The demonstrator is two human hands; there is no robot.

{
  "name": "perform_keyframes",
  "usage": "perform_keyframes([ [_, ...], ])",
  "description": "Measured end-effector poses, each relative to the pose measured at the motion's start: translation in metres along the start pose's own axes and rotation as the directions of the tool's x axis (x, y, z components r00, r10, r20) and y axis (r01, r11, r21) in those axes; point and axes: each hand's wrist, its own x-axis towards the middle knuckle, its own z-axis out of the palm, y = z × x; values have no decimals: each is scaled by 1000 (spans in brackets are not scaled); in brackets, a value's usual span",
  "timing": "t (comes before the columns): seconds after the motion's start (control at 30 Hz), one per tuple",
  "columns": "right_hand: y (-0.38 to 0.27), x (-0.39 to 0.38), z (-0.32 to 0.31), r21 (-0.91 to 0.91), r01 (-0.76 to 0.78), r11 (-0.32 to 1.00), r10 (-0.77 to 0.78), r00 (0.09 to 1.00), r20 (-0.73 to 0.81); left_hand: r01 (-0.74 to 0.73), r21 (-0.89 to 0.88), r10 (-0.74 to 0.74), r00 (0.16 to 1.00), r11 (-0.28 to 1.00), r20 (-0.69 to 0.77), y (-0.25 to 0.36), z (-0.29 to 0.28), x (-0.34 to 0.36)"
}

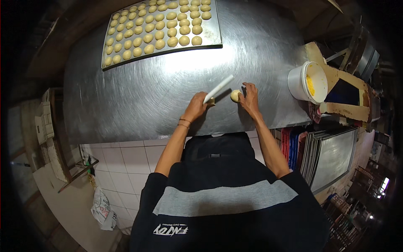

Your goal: Roll out small balls of dough into oval shapes on a metal table using a rolling pin.

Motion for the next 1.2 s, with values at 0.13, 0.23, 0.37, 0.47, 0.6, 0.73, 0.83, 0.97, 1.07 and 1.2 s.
perform_keyframes([
  [0.13,-11,-13,12,57,-18,998,7,983,181,118,85,-113,992,989,-63,15,3,-18],
  [0.23,-26,-10,4,152,-345,926,259,875,409,577,-82,-579,815,812,-1,22,-7,-19],
  [0.37,-51,-16,-3,364,-215,906,132,962,238,562,-369,-623,779,740,-63,19,-8,-19],
  [0.47,-67,-33,11,518,-212,828,189,977,98,535,-191,-562,816,823,-137,12,2,-25],
  [0.6,-78,-45,33,376,-379,846,207,882,424,354,226,-289,916,907,-277,11,-1,-34],
  [0.73,-87,-37,23,156,-382,911,269,836,478,342,423,-296,939,839,-173,27,-38,-44],
  [0.83,-94,-20,7,-295,380,876,-370,924,92,-18,311,-27,990,950,140,38,-63,-39],
  [0.97,-70,-4,-6,-320,425,847,-156,774,614,-87,389,78,996,917,39,31,-74,-34],
  [1.07,-43,-29,8,-282,419,863,-183,780,598,-17,574,-33,997,818,76,15,-59,-40],
  [1.2,-24,-27,47,-427,293,856,-122,915,385,94,659,-122,992,746,-3,-14,-29,-12],
])
